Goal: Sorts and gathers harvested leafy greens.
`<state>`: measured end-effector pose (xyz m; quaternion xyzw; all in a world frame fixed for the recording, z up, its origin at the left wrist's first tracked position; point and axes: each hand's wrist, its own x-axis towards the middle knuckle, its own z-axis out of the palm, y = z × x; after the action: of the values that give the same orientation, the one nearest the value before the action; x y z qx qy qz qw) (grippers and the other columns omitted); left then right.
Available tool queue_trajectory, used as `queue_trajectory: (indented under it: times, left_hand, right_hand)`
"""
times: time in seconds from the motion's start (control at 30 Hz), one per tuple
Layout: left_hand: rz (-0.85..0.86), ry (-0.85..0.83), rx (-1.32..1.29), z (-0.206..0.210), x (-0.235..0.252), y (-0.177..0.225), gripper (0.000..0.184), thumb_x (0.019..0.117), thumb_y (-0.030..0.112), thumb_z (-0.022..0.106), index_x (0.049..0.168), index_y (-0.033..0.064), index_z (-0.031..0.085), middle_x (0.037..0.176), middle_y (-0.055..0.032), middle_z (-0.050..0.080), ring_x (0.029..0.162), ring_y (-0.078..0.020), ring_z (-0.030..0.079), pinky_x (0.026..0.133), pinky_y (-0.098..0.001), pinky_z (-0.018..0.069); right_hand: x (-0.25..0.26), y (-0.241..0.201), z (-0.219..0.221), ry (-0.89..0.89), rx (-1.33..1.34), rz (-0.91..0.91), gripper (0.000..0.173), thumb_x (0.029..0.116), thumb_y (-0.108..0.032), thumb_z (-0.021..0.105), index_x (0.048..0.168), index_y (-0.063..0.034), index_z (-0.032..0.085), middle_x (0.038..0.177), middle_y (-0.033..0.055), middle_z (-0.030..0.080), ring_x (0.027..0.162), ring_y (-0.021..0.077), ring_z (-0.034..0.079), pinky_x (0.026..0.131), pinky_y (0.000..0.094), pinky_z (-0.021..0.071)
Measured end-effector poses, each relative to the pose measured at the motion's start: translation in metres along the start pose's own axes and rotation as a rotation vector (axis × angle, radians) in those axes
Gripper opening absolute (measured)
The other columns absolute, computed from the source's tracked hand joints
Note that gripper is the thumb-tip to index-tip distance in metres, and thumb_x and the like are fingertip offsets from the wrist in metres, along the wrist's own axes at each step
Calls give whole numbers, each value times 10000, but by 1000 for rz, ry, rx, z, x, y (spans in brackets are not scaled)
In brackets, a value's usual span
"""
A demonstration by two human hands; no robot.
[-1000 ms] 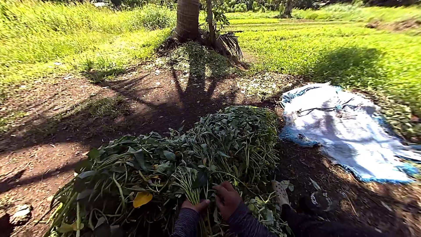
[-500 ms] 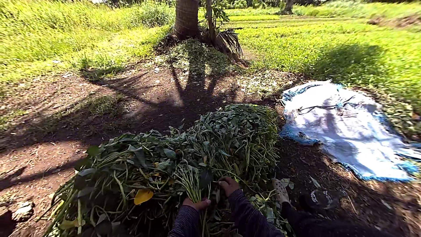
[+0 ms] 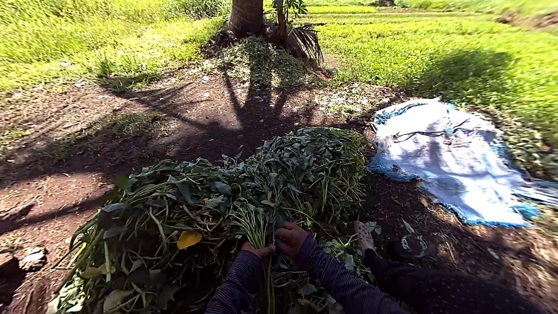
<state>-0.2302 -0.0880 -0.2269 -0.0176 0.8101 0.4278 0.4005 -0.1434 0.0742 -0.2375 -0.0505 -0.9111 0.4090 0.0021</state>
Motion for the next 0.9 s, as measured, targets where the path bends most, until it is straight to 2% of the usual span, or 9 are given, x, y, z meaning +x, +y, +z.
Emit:
queue_trajectory:
  times: [0.07, 0.13, 0.2, 0.3, 0.4, 0.53, 0.67, 0.73, 0.9]
  left_hand:
    - [-2, -25, 15, -5, -3, 1, 715, 797, 130, 889, 1371, -63, 508, 1247, -204, 650, 1124, -240, 647, 1017, -403, 505]
    - [14, 13, -129, -13, -10, 5, 644, 839, 80, 846, 1356, -78, 497, 1154, -198, 667, 1004, -230, 676, 917, -388, 551]
    - [28, 38, -414, -23, -18, 8, 478, 912, -6, 739, 1297, -75, 466, 923, -182, 700, 752, -251, 734, 670, -392, 636]
    - [46, 23, -611, -45, -36, 18, 345, 985, -20, 625, 1284, -59, 458, 864, -206, 717, 702, -308, 746, 619, -431, 643]
    - [153, 54, -612, -74, -50, 22, 170, 999, -26, 594, 1149, -42, 517, 778, -159, 708, 643, -259, 730, 591, -377, 635]
    - [349, 168, -662, -93, -39, 8, 212, 954, -82, 605, 1158, -53, 556, 905, -135, 720, 669, -207, 712, 606, -339, 632]
    - [318, 148, -659, -90, -32, 8, 235, 953, -89, 603, 1180, -57, 557, 977, -131, 744, 690, -187, 718, 610, -321, 617]
    - [290, 133, -627, -86, -32, 8, 271, 944, -81, 616, 1204, -57, 544, 961, -125, 744, 702, -187, 725, 615, -319, 619]
    - [208, 38, -500, -59, -38, 6, 247, 937, -51, 663, 1173, -73, 596, 944, -128, 750, 749, -196, 730, 649, -329, 613]
  right_hand:
    - [0, 5, -6, 102, 247, 249, 303, 1030, -142, 536, 1226, 45, 671, 1280, 217, 640, 1165, 296, 639, 1027, 441, 512]
    - [0, 3, -27, 62, 281, 405, 336, 1073, -176, 495, 1298, 37, 627, 1341, 216, 605, 1203, 294, 622, 1054, 437, 493]
    - [-9, 0, -40, -148, 169, 470, 387, 1107, -216, 444, 1361, 31, 601, 1390, 227, 596, 1297, 312, 580, 1135, 457, 419]
    - [-31, 52, -15, -482, -87, 415, 385, 1055, -265, 538, 1323, -12, 649, 1306, 225, 661, 1268, 369, 610, 1121, 587, 418]
    - [-53, 64, 1, -761, -308, 462, 423, 959, -202, 677, 1346, -37, 638, 1340, 253, 629, 1297, 439, 567, 1088, 672, 404]
    - [-73, 87, -5, -545, -109, 415, 365, 1026, -289, 604, 1297, -58, 685, 1297, 196, 677, 1257, 364, 620, 1114, 604, 426]
    - [-81, 46, -57, -427, 328, 535, 330, 1055, -198, 575, 1288, 24, 644, 1197, 198, 694, 1089, 273, 687, 1025, 470, 520]
    - [-84, 20, -76, -417, 448, 645, 332, 1084, -164, 511, 1337, 37, 589, 1233, 217, 660, 1094, 296, 667, 991, 501, 526]
    - [-98, 15, -81, -336, 862, 633, 256, 1037, -179, 469, 1258, -56, 509, 1022, 119, 686, 851, 272, 725, 694, 475, 618]
